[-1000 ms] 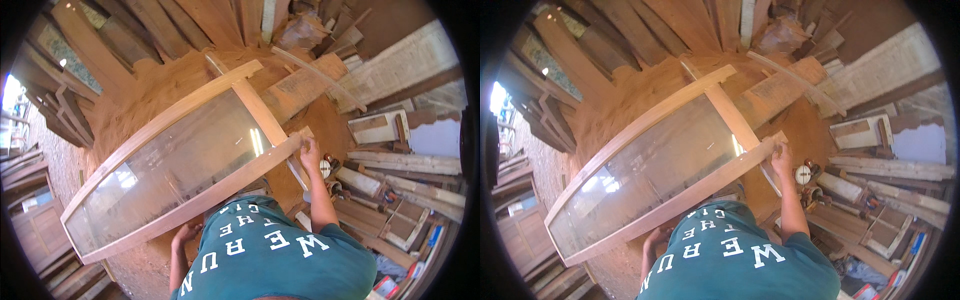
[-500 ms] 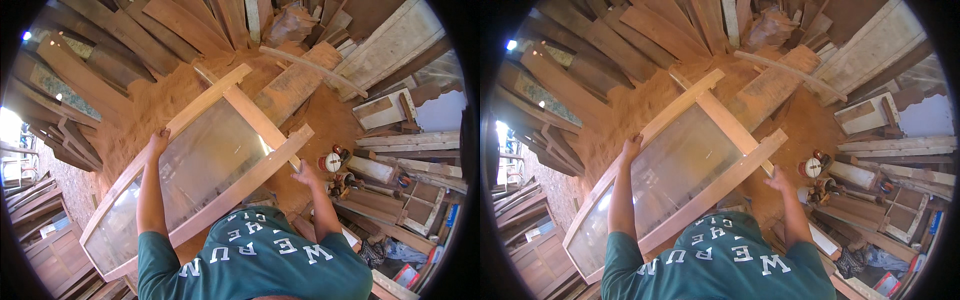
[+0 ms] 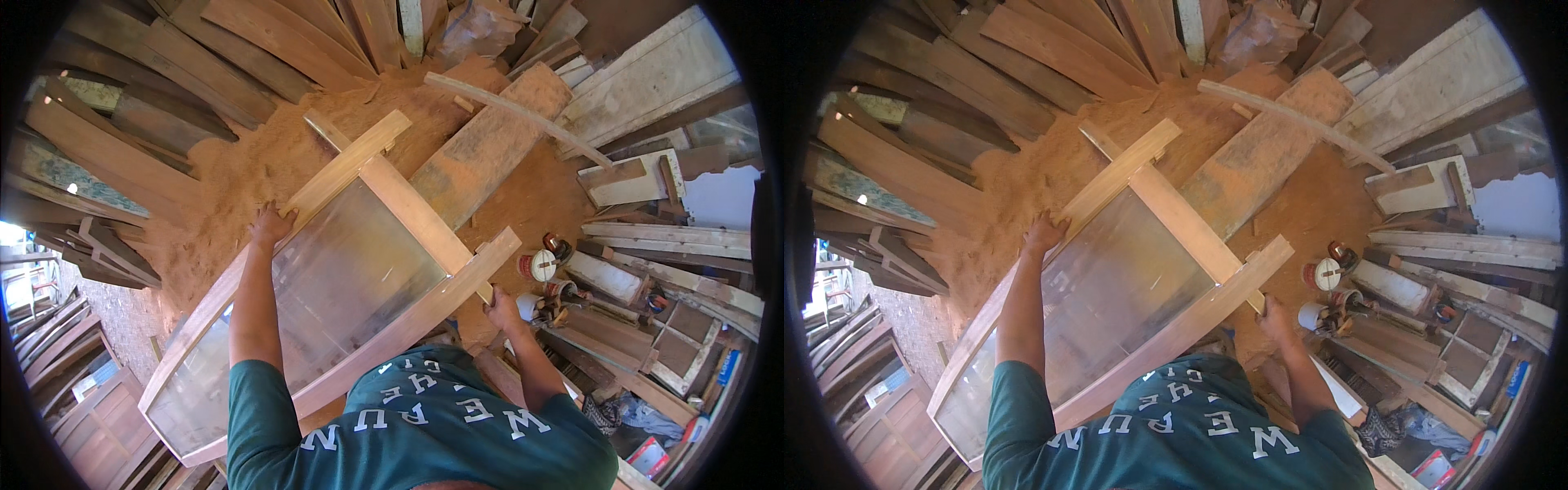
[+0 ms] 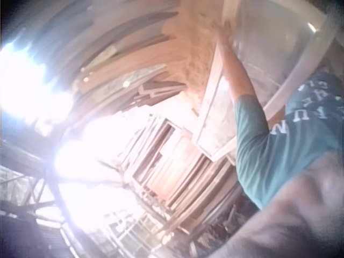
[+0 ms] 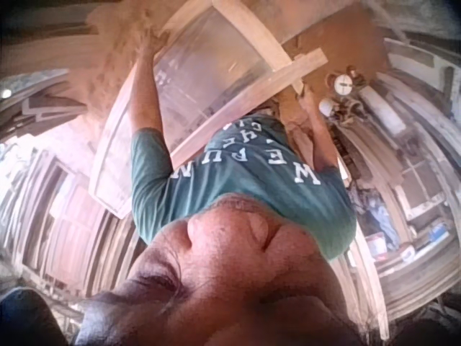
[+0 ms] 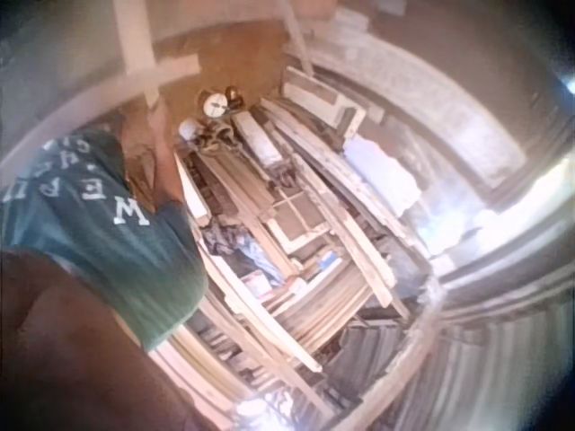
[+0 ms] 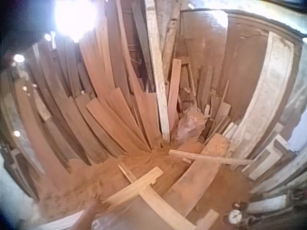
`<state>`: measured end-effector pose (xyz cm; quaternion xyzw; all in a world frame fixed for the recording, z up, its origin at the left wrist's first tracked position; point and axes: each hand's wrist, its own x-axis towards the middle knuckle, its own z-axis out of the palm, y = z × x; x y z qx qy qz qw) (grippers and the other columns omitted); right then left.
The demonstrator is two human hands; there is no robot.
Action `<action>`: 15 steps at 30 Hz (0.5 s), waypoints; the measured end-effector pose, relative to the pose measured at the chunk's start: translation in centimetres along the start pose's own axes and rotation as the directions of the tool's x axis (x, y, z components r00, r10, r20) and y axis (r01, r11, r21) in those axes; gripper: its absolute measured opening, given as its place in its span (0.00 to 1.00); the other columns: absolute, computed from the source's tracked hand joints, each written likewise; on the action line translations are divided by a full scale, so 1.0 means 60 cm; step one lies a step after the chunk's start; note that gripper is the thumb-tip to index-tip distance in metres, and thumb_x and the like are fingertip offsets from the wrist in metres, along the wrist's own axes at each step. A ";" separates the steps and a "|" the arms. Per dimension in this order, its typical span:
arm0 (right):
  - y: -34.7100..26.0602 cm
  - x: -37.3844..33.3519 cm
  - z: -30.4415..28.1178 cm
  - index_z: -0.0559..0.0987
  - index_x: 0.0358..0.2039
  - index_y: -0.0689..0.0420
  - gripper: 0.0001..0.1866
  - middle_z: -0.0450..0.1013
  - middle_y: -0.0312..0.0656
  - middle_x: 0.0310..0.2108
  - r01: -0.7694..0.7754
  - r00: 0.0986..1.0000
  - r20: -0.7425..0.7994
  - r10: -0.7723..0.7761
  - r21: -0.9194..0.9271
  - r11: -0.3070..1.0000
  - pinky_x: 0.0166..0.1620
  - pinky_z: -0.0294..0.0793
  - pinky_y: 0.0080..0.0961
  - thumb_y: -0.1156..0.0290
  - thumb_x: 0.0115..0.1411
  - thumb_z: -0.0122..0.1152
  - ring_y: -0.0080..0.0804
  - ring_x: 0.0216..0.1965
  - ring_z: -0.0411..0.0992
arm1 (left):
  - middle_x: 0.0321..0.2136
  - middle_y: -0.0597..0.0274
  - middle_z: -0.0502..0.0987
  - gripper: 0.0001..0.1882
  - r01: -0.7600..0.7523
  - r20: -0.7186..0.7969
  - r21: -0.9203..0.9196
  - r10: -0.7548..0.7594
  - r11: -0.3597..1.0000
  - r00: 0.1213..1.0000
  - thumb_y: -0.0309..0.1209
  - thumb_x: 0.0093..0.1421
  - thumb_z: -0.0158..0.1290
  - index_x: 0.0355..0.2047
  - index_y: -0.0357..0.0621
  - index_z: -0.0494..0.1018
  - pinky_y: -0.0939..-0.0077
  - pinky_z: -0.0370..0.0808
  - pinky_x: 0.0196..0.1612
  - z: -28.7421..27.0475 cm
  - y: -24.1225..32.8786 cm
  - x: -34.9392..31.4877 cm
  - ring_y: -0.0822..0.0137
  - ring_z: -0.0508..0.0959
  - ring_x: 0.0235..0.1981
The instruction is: The person applies glue to a wooden piece and attaches it to a larger frame containing a translucent panel. They then use a metal clamp to secure the joint and a hammer to tap the wood into alignment.
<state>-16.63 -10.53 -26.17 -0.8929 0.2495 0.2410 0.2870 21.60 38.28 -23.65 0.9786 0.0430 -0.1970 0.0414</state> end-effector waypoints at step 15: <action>-0.006 -0.023 0.026 0.66 0.58 0.60 0.32 0.74 0.63 0.42 0.044 0.998 0.034 -0.045 0.045 0.998 0.48 0.75 0.46 0.68 0.53 0.68 0.59 0.44 0.76 | 0.57 0.38 0.73 0.39 -0.019 -0.050 -0.244 0.007 0.970 0.999 0.57 0.60 0.55 0.63 0.44 0.67 0.55 0.67 0.63 0.054 -0.045 -0.002 0.42 0.72 0.60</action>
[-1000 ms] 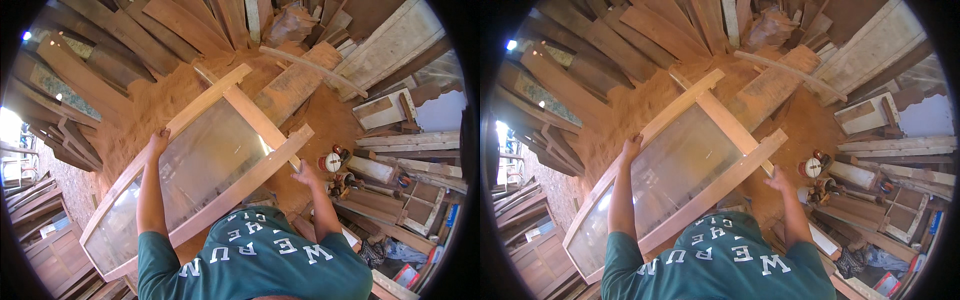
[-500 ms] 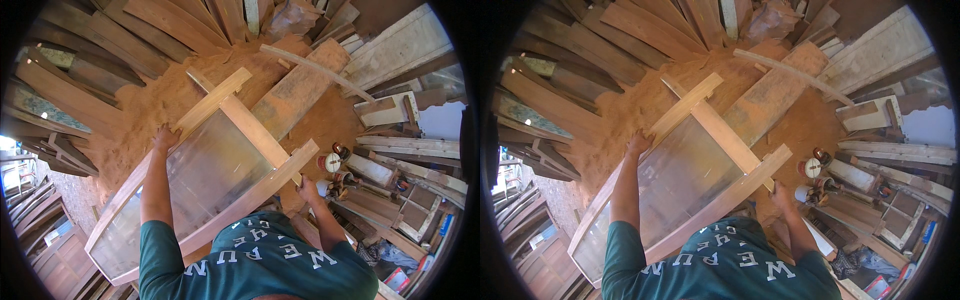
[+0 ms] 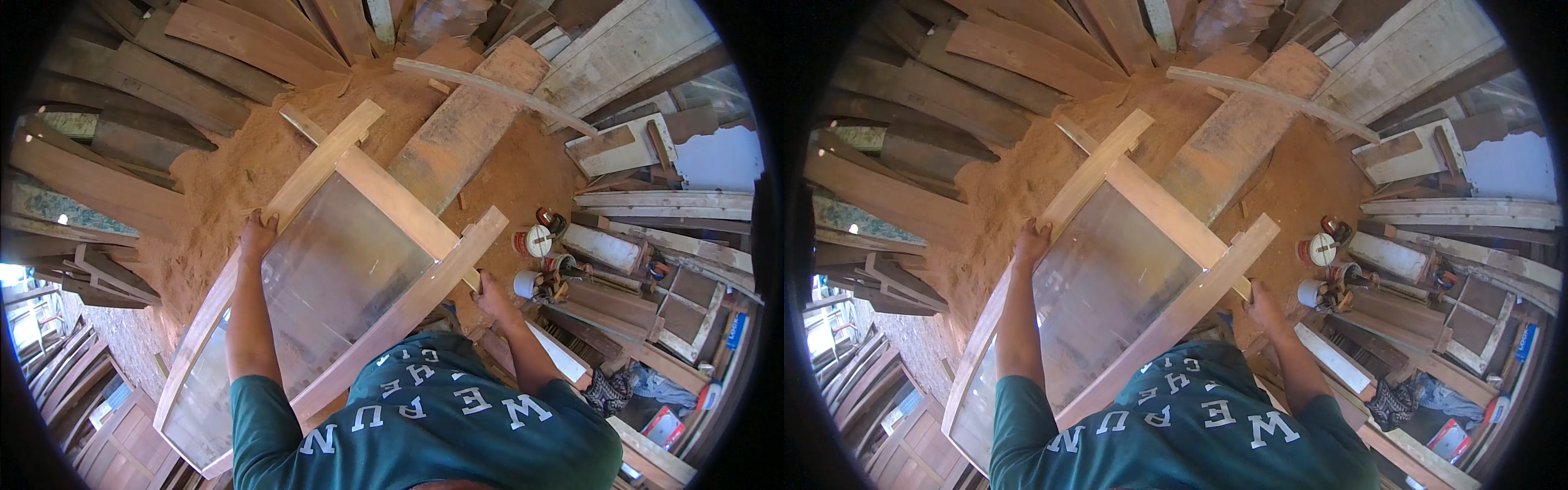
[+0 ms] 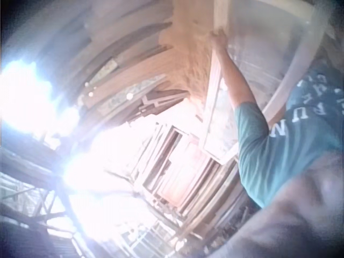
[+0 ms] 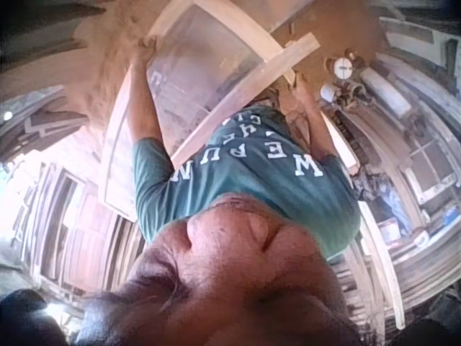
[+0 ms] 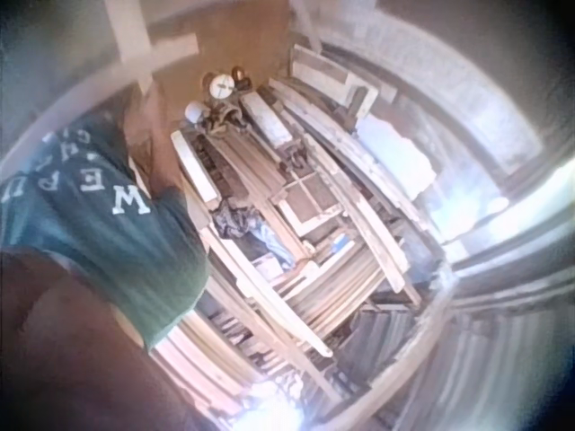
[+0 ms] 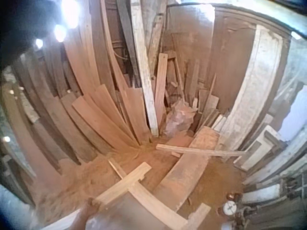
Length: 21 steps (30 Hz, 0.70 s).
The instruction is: The person applies glue to a wooden piece and attaches it to a larger frame containing a translucent panel. They then use a metal clamp to secure the joint and a hammer to tap the wood into alignment.
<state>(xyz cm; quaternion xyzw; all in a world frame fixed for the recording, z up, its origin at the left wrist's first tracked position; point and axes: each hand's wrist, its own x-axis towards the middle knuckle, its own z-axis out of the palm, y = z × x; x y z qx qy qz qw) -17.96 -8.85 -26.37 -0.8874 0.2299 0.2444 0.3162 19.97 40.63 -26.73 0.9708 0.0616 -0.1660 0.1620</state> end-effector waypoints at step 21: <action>0.222 -0.363 0.337 0.74 0.58 0.62 0.25 0.78 0.50 0.45 -0.155 0.952 -0.177 0.248 0.422 0.893 0.50 0.75 0.34 0.64 0.62 0.61 0.39 0.46 0.76 | 0.47 0.42 0.79 0.19 -0.792 -0.273 -0.417 0.893 -0.446 -0.359 0.21 0.56 0.54 0.49 0.36 0.76 0.58 0.73 0.55 -0.430 0.320 -0.919 0.50 0.79 0.50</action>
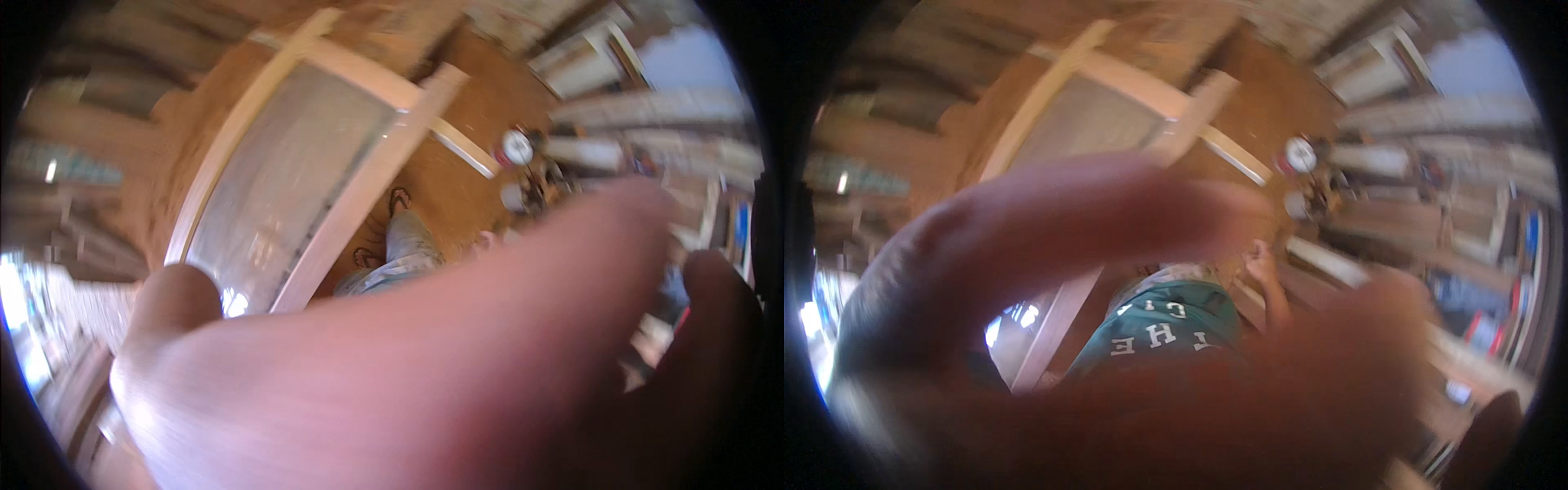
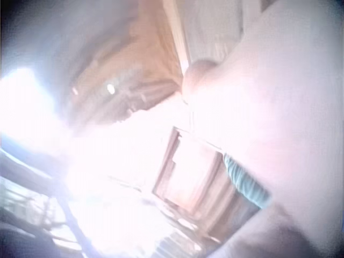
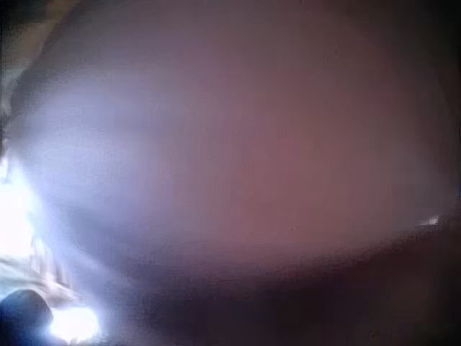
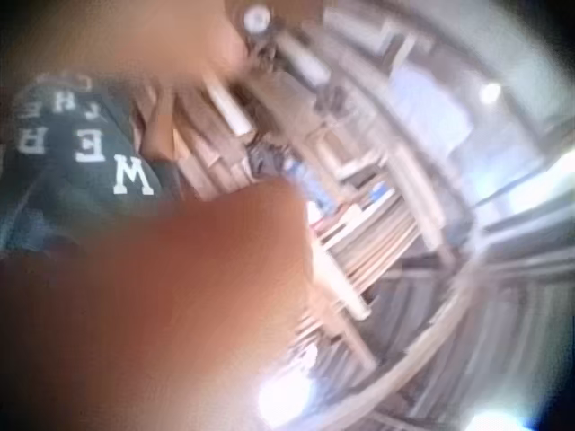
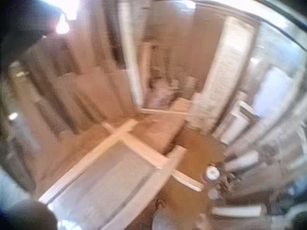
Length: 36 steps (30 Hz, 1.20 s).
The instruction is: The person applies glue to a wooden piece and attaches it to a larger frame containing a translucent panel. They then use a metal clamp to secure the joint and a hammer to tap the wood into alignment.
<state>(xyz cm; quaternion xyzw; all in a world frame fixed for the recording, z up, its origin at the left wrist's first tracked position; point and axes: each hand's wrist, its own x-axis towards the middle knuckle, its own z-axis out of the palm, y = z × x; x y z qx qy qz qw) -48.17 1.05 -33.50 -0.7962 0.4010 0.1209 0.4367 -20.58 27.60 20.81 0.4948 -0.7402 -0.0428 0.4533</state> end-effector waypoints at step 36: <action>0.644 -0.186 -0.219 0.84 0.39 0.56 0.12 0.81 0.47 0.34 -0.404 0.481 -0.237 0.844 0.795 0.453 0.43 0.76 0.33 0.65 0.58 0.61 0.40 0.34 0.77 | 0.52 0.36 0.75 0.27 0.564 0.841 0.331 -0.507 0.756 0.186 0.26 0.61 0.56 0.61 0.42 0.68 0.50 0.70 0.58 0.865 -0.490 0.264 0.37 0.72 0.55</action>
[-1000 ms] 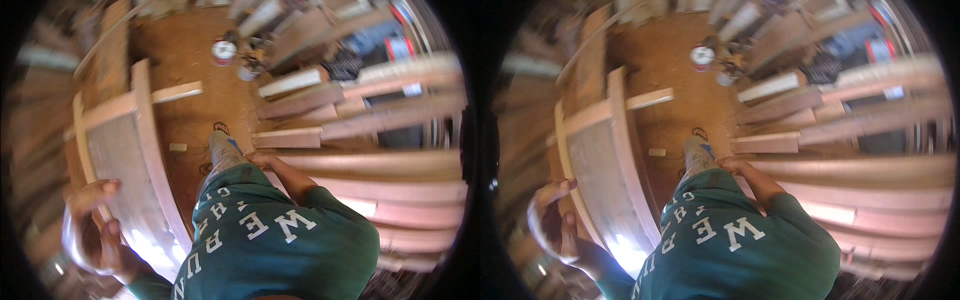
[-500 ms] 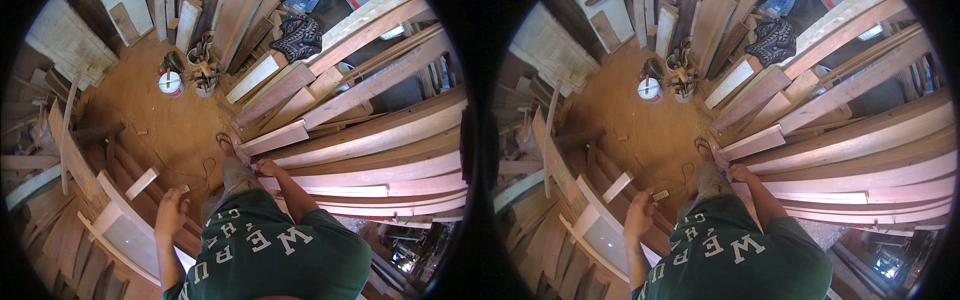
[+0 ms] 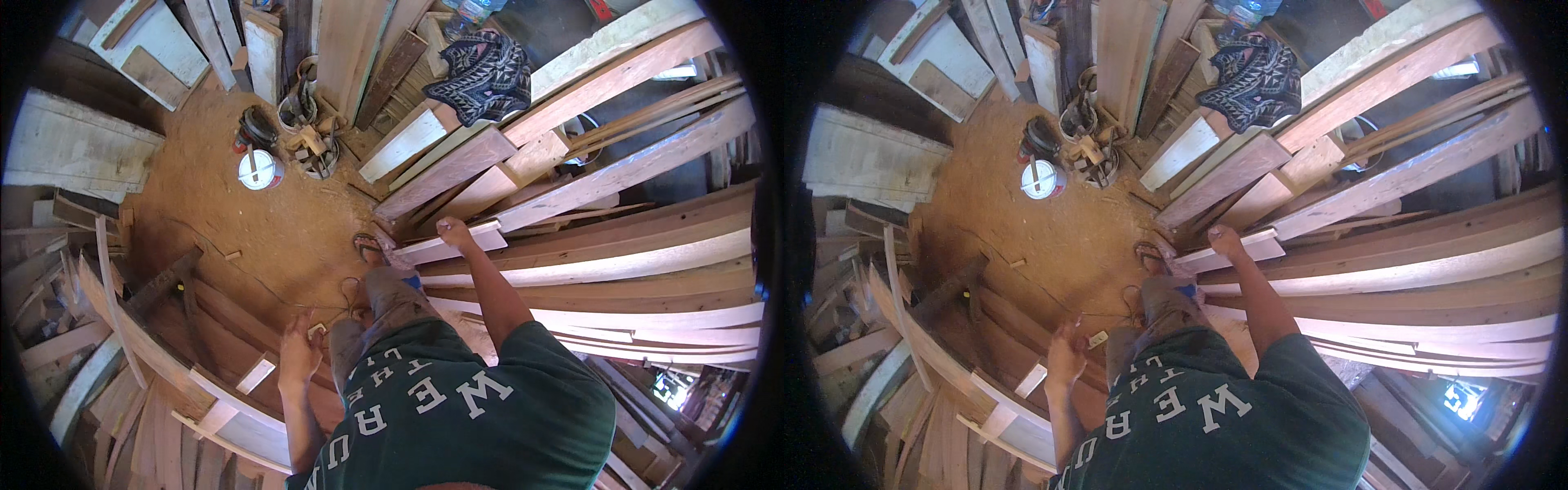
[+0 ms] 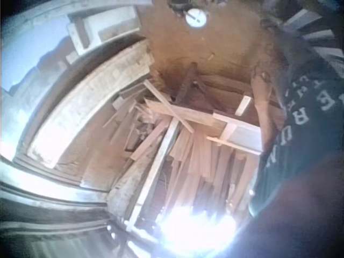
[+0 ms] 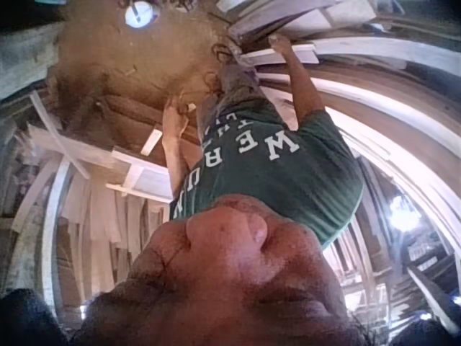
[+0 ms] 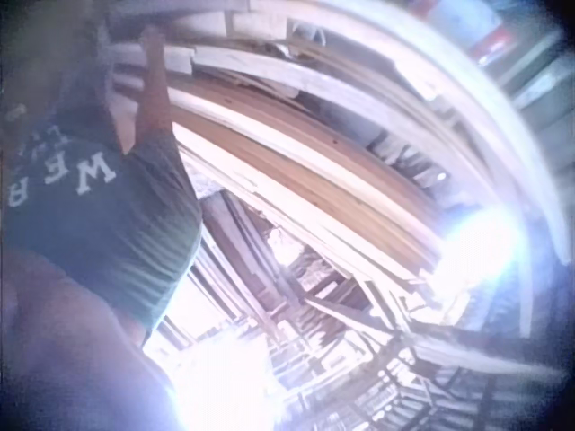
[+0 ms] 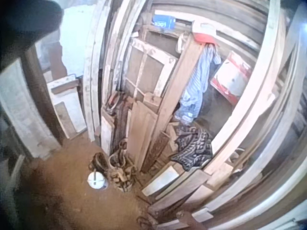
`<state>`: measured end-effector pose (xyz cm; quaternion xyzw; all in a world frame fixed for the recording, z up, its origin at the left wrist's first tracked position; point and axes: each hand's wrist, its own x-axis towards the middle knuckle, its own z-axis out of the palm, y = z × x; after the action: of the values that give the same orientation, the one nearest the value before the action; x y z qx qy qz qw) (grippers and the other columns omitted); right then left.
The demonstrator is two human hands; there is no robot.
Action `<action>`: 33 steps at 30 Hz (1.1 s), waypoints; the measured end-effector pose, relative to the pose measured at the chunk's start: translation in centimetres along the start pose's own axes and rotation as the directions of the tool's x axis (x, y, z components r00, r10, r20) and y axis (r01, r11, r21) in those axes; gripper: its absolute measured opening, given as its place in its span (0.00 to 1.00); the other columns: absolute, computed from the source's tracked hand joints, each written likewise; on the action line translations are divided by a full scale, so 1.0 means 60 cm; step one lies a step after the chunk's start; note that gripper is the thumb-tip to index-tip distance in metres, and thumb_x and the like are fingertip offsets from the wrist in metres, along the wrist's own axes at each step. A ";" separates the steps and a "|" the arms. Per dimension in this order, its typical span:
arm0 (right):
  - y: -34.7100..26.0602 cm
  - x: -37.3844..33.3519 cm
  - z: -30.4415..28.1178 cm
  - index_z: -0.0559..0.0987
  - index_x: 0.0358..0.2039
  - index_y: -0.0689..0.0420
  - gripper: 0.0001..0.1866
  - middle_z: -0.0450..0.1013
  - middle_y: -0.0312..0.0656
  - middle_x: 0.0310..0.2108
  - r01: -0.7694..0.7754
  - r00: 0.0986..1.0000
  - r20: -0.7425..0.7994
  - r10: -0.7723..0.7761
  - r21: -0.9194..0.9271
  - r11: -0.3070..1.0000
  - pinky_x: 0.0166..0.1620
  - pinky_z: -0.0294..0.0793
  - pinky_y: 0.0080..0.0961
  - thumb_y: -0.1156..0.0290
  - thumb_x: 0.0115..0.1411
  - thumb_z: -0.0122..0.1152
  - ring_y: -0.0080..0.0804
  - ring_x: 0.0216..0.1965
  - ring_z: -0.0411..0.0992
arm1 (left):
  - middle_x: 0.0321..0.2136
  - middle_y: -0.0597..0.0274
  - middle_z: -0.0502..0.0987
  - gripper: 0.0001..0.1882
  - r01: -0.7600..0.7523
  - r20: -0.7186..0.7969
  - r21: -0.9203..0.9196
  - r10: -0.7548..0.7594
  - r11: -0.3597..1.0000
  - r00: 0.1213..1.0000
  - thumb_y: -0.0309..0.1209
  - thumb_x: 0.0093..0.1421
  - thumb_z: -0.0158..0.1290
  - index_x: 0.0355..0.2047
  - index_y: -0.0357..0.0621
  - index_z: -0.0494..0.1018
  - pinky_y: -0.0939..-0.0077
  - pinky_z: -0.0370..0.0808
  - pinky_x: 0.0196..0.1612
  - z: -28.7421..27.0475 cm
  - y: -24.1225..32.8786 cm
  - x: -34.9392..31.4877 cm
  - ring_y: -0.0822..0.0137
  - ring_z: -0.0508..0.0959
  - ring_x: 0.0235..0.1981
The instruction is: The person applies glue to a wooden piece and attaches it to a larger frame containing a translucent panel. They then use a metal clamp to secure the joint and a hammer to tap the wood into alignment.
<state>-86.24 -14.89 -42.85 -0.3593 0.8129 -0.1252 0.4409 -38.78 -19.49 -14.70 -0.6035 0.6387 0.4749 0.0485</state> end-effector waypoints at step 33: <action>0.041 -0.073 0.206 0.83 0.44 0.55 0.18 0.81 0.50 0.36 -0.300 0.953 0.068 0.296 0.049 0.953 0.44 0.78 0.37 0.57 0.60 0.62 0.43 0.37 0.80 | 0.54 0.38 0.73 0.29 -0.365 0.359 0.119 0.302 0.924 0.883 0.27 0.59 0.57 0.61 0.39 0.67 0.53 0.70 0.60 -0.007 0.073 0.518 0.38 0.73 0.56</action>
<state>-75.88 -8.70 -48.55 -0.2232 0.8403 -0.0702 0.4891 -50.46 -43.06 -31.79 -0.3878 0.7565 0.5107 0.1285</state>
